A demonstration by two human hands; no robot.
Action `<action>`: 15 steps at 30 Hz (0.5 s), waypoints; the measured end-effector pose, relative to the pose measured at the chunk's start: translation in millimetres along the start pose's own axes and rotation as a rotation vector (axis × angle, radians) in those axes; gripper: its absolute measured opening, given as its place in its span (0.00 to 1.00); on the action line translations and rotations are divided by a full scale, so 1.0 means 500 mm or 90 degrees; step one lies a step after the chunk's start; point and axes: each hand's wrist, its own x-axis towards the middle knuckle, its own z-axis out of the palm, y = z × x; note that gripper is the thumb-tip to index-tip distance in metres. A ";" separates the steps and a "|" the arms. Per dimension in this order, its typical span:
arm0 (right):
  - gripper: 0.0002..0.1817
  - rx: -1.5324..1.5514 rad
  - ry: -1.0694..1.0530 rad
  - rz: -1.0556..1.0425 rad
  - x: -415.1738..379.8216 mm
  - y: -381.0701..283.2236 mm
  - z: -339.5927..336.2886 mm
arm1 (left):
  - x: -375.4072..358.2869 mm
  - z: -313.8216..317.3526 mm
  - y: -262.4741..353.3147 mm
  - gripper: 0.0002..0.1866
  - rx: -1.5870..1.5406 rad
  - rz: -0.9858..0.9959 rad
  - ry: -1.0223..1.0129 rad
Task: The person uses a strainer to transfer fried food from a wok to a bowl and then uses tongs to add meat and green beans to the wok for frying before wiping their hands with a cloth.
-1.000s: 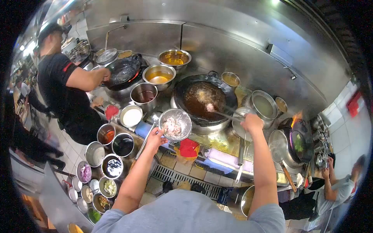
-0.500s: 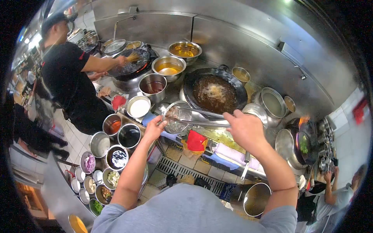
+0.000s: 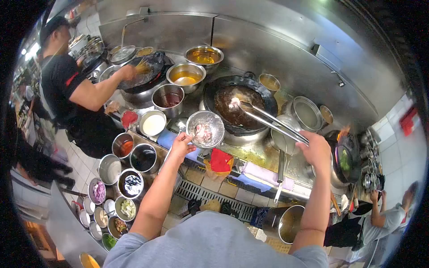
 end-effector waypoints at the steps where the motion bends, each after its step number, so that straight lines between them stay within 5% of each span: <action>1: 0.20 -0.028 -0.037 0.053 0.018 0.010 0.021 | -0.004 0.003 0.003 0.08 -0.018 -0.007 -0.009; 5: 0.20 -0.132 -0.133 0.058 0.111 0.044 0.128 | -0.003 0.012 0.009 0.09 0.015 0.012 -0.002; 9: 0.21 -0.148 -0.071 0.109 0.132 -0.020 0.146 | 0.003 -0.001 0.016 0.08 0.065 0.040 0.007; 15: 0.22 -0.156 -0.020 -0.199 0.007 -0.157 -0.004 | 0.000 -0.056 0.040 0.11 0.262 0.157 0.049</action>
